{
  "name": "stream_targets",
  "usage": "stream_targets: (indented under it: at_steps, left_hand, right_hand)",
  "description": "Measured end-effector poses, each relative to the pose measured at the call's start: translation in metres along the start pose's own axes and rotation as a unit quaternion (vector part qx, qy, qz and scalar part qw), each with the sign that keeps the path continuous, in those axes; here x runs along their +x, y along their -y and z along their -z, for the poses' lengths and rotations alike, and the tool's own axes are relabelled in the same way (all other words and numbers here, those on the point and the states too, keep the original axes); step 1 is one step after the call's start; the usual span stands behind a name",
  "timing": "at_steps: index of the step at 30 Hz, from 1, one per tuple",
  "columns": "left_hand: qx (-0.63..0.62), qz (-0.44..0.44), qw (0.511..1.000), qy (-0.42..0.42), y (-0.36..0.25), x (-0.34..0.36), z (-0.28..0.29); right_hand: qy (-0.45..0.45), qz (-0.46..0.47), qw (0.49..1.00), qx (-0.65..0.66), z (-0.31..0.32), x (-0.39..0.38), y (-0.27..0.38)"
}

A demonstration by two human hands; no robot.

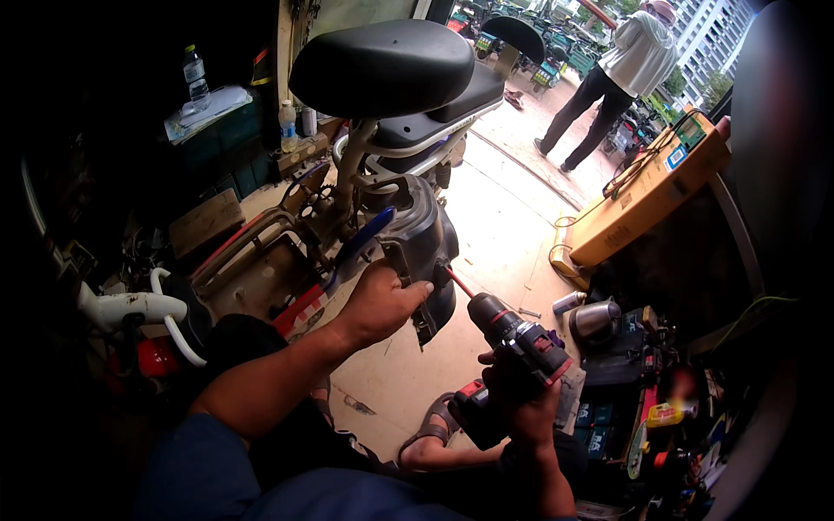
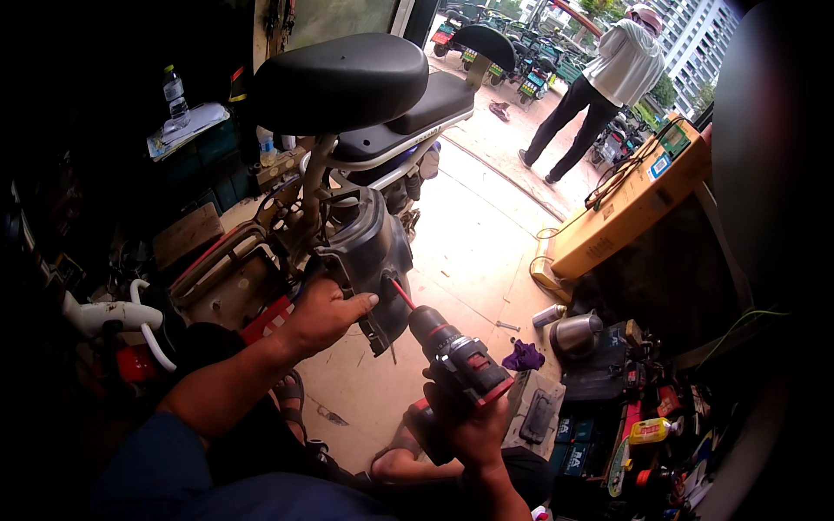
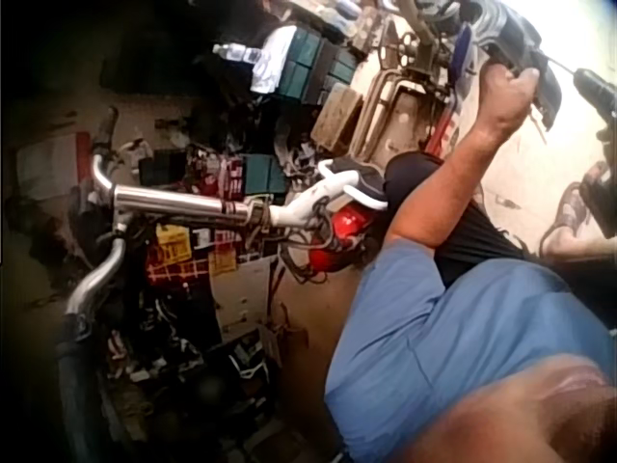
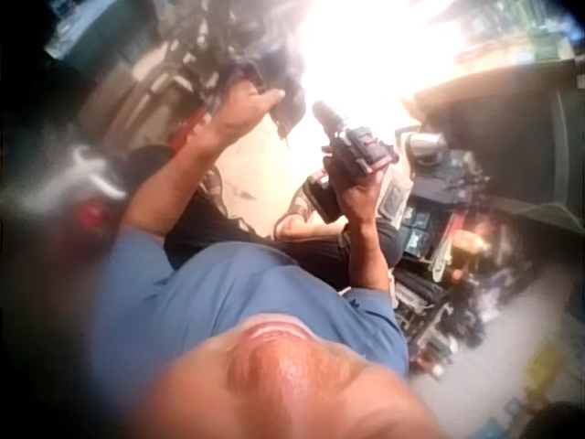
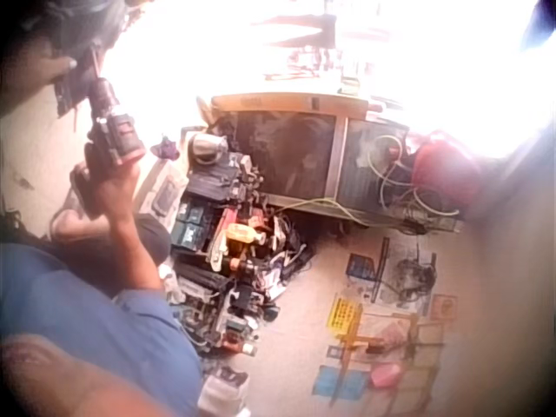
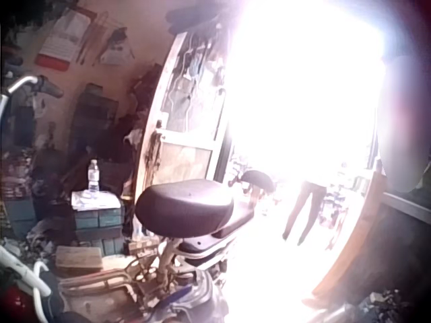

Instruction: The person repairs a black plastic casing by hand using a small screwdriver and a power drill, threading wires through holes and securing screws into the component.

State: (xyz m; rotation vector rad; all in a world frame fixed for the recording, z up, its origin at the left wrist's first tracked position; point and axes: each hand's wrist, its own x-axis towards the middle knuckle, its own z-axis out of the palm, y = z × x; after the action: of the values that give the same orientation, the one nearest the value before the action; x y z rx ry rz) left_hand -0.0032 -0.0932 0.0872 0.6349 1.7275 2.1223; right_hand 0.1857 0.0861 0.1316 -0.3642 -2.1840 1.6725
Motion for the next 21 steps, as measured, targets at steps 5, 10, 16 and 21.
stream_targets:
  at_steps: [5, 10, 16, 21]
  left_hand:
    - [0.005, -0.003, 1.0, 0.0, 0.002, 0.0, -0.001]
    - [0.048, -0.009, 0.999, 0.0, 0.003, 0.0, 0.001]
    - [0.184, -0.059, 0.981, 0.003, 0.005, 0.001, 0.005]
    - [0.192, -0.062, 0.979, 0.017, 0.006, 0.001, 0.008]
  right_hand:
    - [0.003, 0.001, 1.0, 0.014, 0.0, -0.002, -0.002]
    - [0.021, 0.017, 1.0, -0.01, 0.002, 0.001, 0.0]
    - [0.006, -0.052, 0.997, 0.064, 0.008, 0.001, -0.005]
    - [0.001, -0.051, 0.999, 0.008, 0.011, -0.004, -0.008]
